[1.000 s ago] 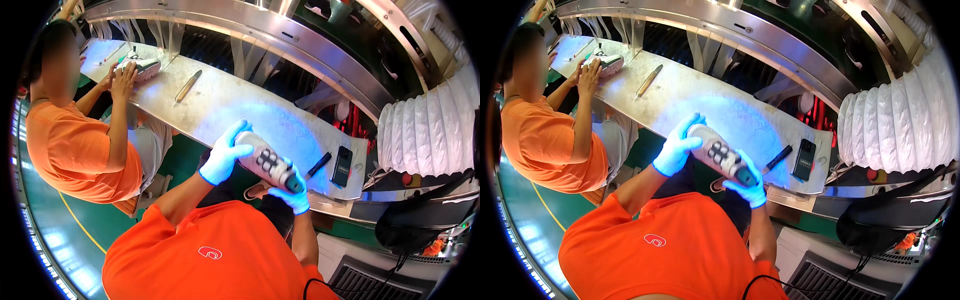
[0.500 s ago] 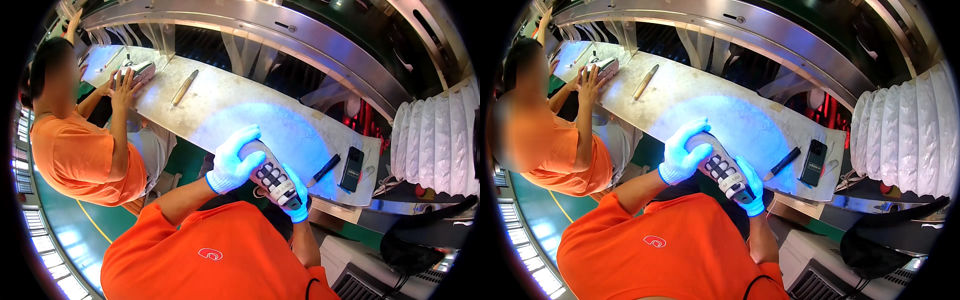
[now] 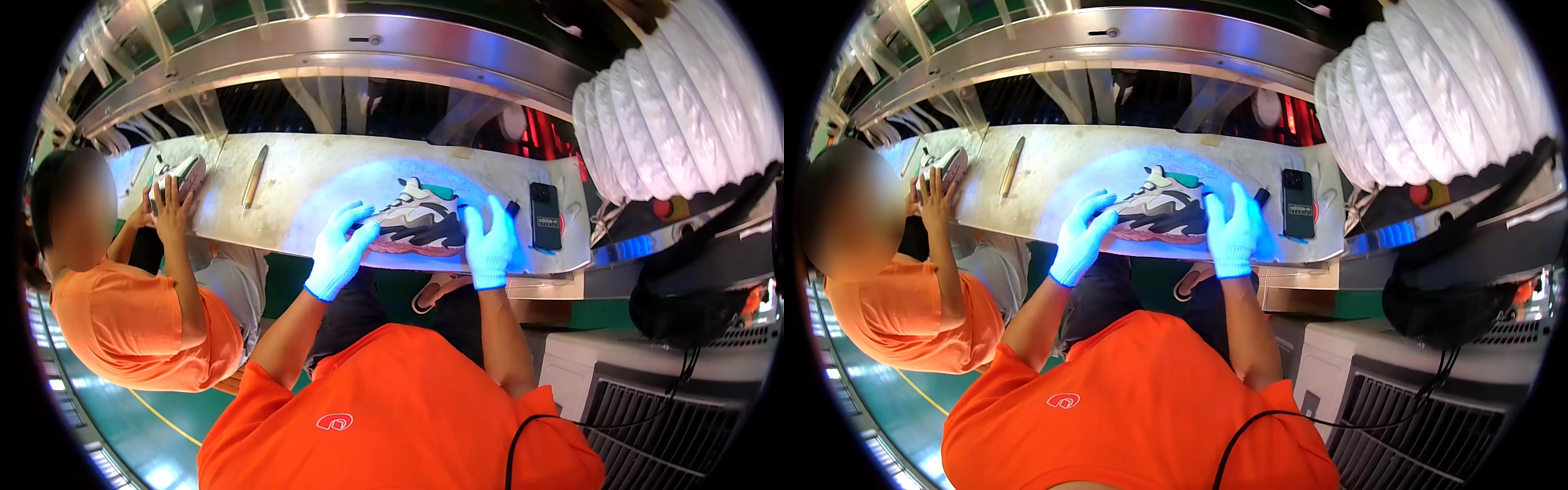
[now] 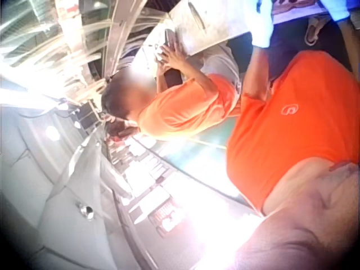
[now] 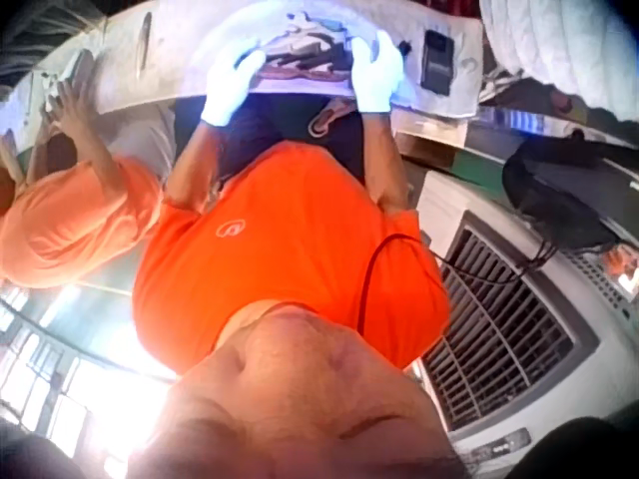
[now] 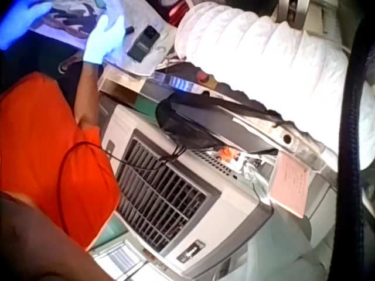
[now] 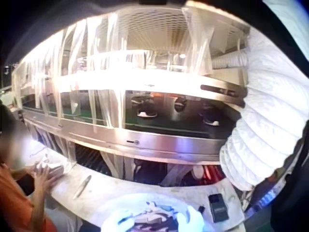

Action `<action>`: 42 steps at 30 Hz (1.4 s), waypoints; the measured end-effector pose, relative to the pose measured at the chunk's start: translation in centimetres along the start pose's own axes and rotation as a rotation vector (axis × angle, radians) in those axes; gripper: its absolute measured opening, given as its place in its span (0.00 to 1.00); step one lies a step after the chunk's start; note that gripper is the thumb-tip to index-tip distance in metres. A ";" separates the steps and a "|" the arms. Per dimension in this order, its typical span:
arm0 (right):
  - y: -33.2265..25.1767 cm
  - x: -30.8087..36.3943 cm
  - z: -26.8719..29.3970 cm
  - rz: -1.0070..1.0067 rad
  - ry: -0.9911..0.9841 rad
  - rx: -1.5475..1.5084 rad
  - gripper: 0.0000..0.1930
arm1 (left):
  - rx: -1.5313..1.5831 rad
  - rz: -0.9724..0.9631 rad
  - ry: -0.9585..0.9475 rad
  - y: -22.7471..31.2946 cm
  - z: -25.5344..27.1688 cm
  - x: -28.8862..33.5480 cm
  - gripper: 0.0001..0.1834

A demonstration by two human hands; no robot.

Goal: The person assembles a sneaker by hand, pressing the sole onto the upper part of the shoe. They repeatedly squeeze and adjust the shoe to ensure the components are properly aligned and attached. The person handles the shoe with gloved hands, rotating it to work on different sections of the sole.

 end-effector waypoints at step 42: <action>2.8 2.9 1.0 0.148 -0.419 -0.312 0.24 | -0.481 0.179 -0.355 5.7 -0.8 -7.2 0.56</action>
Point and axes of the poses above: each hand's wrist, its own x-axis away from the middle knuckle, its own z-axis out of the back of the hand, y = z × x, the point moved 2 cm from there along -x, towards the middle knuckle, and after that the axes turned 15 degrees about -y, right-handed, at the moved point
